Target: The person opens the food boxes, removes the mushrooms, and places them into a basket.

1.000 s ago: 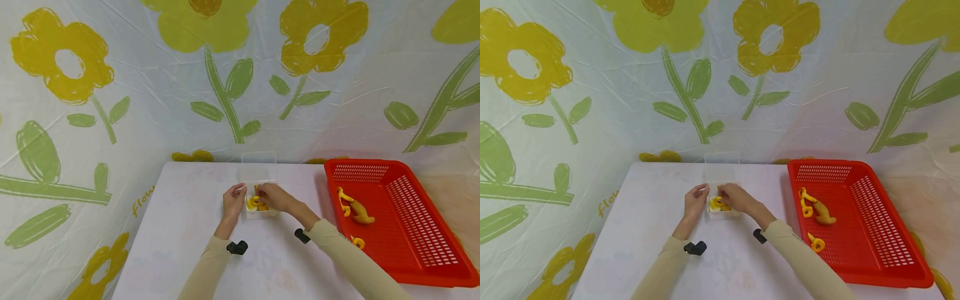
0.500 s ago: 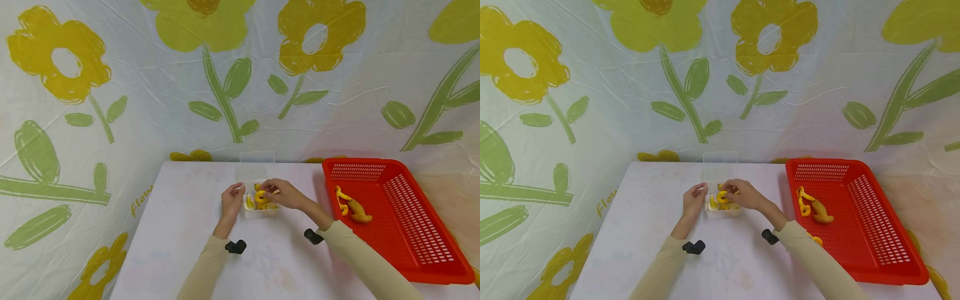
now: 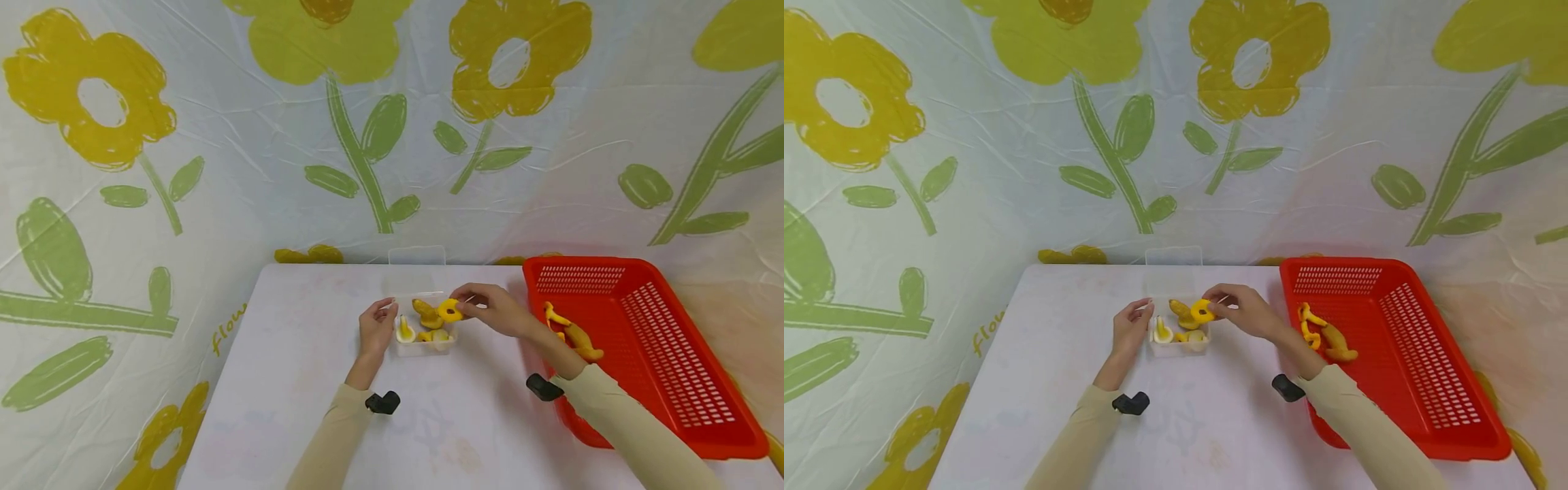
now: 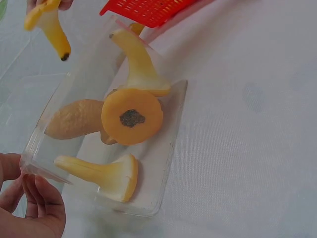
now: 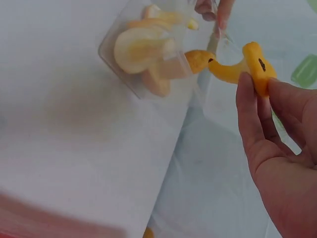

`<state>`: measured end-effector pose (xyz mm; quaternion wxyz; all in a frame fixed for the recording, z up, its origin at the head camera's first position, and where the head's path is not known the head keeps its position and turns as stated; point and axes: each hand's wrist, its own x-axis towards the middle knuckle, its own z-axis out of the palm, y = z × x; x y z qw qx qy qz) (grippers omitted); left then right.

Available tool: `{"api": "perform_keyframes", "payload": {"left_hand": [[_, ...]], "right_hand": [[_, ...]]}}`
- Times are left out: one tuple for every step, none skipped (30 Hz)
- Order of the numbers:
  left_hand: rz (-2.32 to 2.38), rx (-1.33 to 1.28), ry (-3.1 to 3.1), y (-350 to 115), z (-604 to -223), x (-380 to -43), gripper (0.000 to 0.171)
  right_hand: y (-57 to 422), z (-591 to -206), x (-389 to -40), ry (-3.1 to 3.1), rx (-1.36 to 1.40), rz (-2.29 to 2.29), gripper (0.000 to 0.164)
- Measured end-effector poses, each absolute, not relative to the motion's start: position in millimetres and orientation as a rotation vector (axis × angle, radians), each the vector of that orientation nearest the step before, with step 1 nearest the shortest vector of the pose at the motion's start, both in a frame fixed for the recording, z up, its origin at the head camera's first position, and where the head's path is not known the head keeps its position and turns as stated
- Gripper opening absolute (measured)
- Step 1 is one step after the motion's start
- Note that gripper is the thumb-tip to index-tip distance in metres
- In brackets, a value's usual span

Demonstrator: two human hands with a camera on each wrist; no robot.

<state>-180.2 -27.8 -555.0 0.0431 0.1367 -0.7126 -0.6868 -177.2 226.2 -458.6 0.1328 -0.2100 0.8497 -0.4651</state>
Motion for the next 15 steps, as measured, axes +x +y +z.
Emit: {"api": "perform_keyframes", "payload": {"left_hand": [[-2.097,0.420,-2.182,-28,-555,-180,0.026],[-2.092,0.419,-2.184,-27,-555,-180,0.026],[-2.089,0.422,-2.189,-27,-555,-181,0.025],[-2.087,0.422,-2.192,-27,-555,-181,0.025],[-2.085,0.422,-2.194,-27,-556,-181,0.025],[-2.085,0.420,-2.195,-27,-556,-181,0.024],[-2.085,0.422,-2.197,-27,-557,-181,0.024],[-2.082,0.422,-2.201,-27,-557,-181,0.024],[-2.080,0.422,-2.203,-27,-557,-181,0.024],[-2.077,0.419,-2.203,-27,-557,-181,0.024],[-2.077,0.418,-2.201,-27,-557,-181,0.024],[-2.077,0.418,-2.199,-27,-557,-181,0.024],[-2.078,0.416,-2.196,-27,-557,-180,0.024],[-2.079,0.415,-2.194,-27,-556,-180,0.024],[-2.081,0.414,-2.191,-26,-555,-180,0.024]], "right_hand": [[230,-457,-176,2.457,-0.588,-1.363,0.029],[234,-455,-176,2.450,-0.560,-1.379,0.029],[237,-453,-176,2.437,-0.529,-1.393,0.029],[241,-451,-175,2.426,-0.510,-1.407,0.030],[245,-448,-174,2.417,-0.496,-1.420,0.030],[249,-446,-173,2.411,-0.487,-1.429,0.031],[253,-445,-172,2.411,-0.471,-1.436,0.032],[257,-443,-171,2.405,-0.455,-1.452,0.032],[262,-441,-170,2.401,-0.444,-1.463,0.033],[266,-439,-169,2.405,-0.438,-1.467,0.034],[270,-438,-167,2.410,-0.422,-1.471,0.035],[275,-436,-166,2.418,-0.401,-1.473,0.037],[279,-435,-164,2.426,-0.381,-1.476,0.038],[283,-433,-162,2.429,-0.367,-1.482,0.039],[288,-432,-161,2.437,-0.351,-1.483,0.040]]}}
